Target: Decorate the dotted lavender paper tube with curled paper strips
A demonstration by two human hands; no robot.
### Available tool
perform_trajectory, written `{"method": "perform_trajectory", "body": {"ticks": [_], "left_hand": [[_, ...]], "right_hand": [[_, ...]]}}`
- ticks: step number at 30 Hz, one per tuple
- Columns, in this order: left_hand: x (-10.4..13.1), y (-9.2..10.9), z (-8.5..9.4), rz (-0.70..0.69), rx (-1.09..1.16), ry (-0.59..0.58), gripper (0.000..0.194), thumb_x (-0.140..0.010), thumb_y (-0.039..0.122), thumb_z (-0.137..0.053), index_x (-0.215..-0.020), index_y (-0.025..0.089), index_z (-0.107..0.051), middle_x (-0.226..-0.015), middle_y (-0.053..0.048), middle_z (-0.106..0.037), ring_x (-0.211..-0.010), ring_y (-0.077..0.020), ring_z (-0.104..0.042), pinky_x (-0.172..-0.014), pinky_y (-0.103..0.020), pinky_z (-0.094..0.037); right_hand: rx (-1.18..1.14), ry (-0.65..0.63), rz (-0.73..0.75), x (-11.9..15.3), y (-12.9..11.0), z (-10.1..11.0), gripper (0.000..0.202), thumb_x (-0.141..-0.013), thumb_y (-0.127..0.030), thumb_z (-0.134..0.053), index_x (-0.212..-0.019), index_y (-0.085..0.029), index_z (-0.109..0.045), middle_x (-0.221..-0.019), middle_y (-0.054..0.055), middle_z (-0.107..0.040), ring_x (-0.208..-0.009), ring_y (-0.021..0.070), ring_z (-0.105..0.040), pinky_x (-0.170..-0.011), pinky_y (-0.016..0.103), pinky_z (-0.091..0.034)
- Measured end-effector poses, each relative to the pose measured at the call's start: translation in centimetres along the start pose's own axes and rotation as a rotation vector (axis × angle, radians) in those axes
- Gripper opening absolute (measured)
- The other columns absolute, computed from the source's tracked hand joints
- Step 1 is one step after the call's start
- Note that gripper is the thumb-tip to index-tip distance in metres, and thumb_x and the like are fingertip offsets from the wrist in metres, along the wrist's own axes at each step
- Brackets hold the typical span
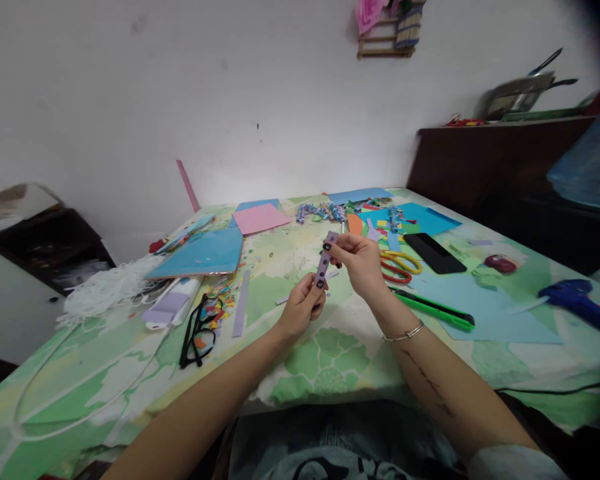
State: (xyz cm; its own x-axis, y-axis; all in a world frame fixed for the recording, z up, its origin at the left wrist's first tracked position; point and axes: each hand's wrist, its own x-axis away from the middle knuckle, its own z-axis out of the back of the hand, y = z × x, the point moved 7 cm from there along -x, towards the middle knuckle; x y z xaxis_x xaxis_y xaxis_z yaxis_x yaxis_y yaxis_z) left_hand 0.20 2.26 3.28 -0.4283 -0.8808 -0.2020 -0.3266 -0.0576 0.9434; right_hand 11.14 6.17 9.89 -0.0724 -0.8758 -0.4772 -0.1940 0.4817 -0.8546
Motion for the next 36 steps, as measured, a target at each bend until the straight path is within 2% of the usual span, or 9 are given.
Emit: {"method": "perform_trajectory", "body": {"ticks": [2, 8, 13, 16, 23, 27, 30, 34, 36], "left_hand": [[0.0, 0.0, 0.1, 0.005, 0.008, 0.018, 0.031, -0.084, 0.047, -0.055, -0.081, 0.018, -0.043, -0.052, 0.01, -0.026, -0.038, -0.0019, -0.018, -0.036, -0.014, -0.013], [-0.1, 0.3, 0.6, -0.022, 0.037, 0.084, 0.03, -0.084, 0.045, -0.056, -0.081, 0.018, -0.043, -0.054, 0.01, -0.027, -0.039, -0.0019, -0.019, -0.036, -0.014, -0.014], [-0.2, 0.2, 0.6, -0.036, 0.019, 0.083, 0.031, -0.084, 0.047, -0.054, -0.082, 0.018, -0.043, -0.054, 0.01, -0.027, -0.038, -0.002, -0.018, -0.036, -0.014, -0.014], [-0.2, 0.3, 0.7, -0.047, 0.016, 0.09, 0.031, -0.084, 0.047, -0.054, -0.081, 0.018, -0.043, -0.054, 0.01, -0.028, -0.038, -0.002, -0.019, -0.036, -0.014, -0.014], [-0.2, 0.3, 1.2, -0.046, 0.028, 0.123, 0.032, -0.082, 0.047, -0.058, -0.082, 0.017, -0.047, -0.053, 0.009, -0.033, -0.036, -0.0012, -0.023, -0.035, -0.014, -0.015], [-0.3, 0.3, 1.3, -0.019, 0.078, 0.097, 0.031, -0.082, 0.046, -0.057, -0.084, 0.014, -0.052, -0.056, 0.006, -0.042, -0.036, -0.0003, -0.026, -0.036, -0.015, -0.016], [-0.3, 0.7, 1.1, 0.01, 0.151, 0.047, 0.029, -0.083, 0.04, -0.058, -0.087, 0.012, -0.057, -0.062, 0.002, -0.05, -0.037, -0.0009, -0.034, -0.039, -0.016, -0.022], [-0.1, 1.3, 0.4, 0.102, 0.16, -0.113, 0.031, -0.078, 0.029, -0.065, -0.102, 0.01, -0.062, -0.082, -0.007, -0.061, -0.057, -0.0087, -0.056, -0.053, -0.021, -0.04], [0.1, 1.1, 0.5, 0.174, 0.152, -0.145, 0.034, -0.077, 0.027, -0.067, -0.105, 0.009, -0.063, -0.089, -0.009, -0.062, -0.067, -0.0133, -0.062, -0.063, -0.025, -0.045]], "right_hand": [[0.001, -0.027, -0.026, 0.0, 0.2, -0.3, 0.025, -0.065, -0.037, -0.075, -0.07, -0.015, -0.065, -0.054, -0.001, -0.059, -0.046, 0.0078, -0.047, -0.044, 0.022, -0.036], [0.057, -0.241, -0.166, 0.8, 1.1, -2.3, 0.029, -0.063, -0.04, -0.074, -0.069, -0.013, -0.066, -0.059, 0.002, -0.062, -0.048, 0.0091, -0.05, -0.045, 0.022, -0.038], [0.112, -0.215, -0.14, 1.0, 0.8, -2.3, 0.029, -0.064, -0.04, -0.073, -0.064, -0.013, -0.064, -0.051, -0.001, -0.057, -0.045, 0.0092, -0.049, -0.042, 0.022, -0.036], [0.07, -0.23, -0.166, 1.0, 1.1, -2.5, 0.028, -0.063, -0.039, -0.074, -0.069, -0.013, -0.066, -0.055, 0.0, -0.06, -0.046, 0.0093, -0.051, -0.043, 0.022, -0.037], [0.023, -0.269, -0.249, 1.1, 1.5, -2.7, 0.031, -0.05, -0.031, -0.082, -0.072, -0.013, -0.067, -0.064, 0.002, -0.065, -0.051, 0.0103, -0.055, -0.048, 0.024, -0.044], [0.009, -0.299, -0.219, 1.0, 1.4, -2.7, 0.029, -0.056, -0.032, -0.079, -0.072, -0.012, -0.067, -0.059, 0.001, -0.063, -0.047, 0.0093, -0.052, -0.046, 0.024, -0.042], [0.001, -0.299, -0.227, 0.7, 1.7, -2.2, 0.027, -0.06, -0.031, -0.077, -0.077, -0.012, -0.068, -0.059, 0.001, -0.061, -0.047, 0.0085, -0.051, -0.046, 0.023, -0.04], [0.02, -0.244, -0.176, -0.1, 1.5, -0.7, 0.023, -0.063, -0.029, -0.076, -0.08, -0.013, -0.071, -0.067, 0.003, -0.065, -0.054, 0.0091, -0.052, -0.05, 0.023, -0.041], [0.03, -0.224, -0.149, -0.5, 1.3, -0.1, 0.022, -0.063, -0.028, -0.076, -0.079, -0.014, -0.072, -0.067, 0.003, -0.065, -0.054, 0.0085, -0.05, -0.05, 0.022, -0.039]]}}
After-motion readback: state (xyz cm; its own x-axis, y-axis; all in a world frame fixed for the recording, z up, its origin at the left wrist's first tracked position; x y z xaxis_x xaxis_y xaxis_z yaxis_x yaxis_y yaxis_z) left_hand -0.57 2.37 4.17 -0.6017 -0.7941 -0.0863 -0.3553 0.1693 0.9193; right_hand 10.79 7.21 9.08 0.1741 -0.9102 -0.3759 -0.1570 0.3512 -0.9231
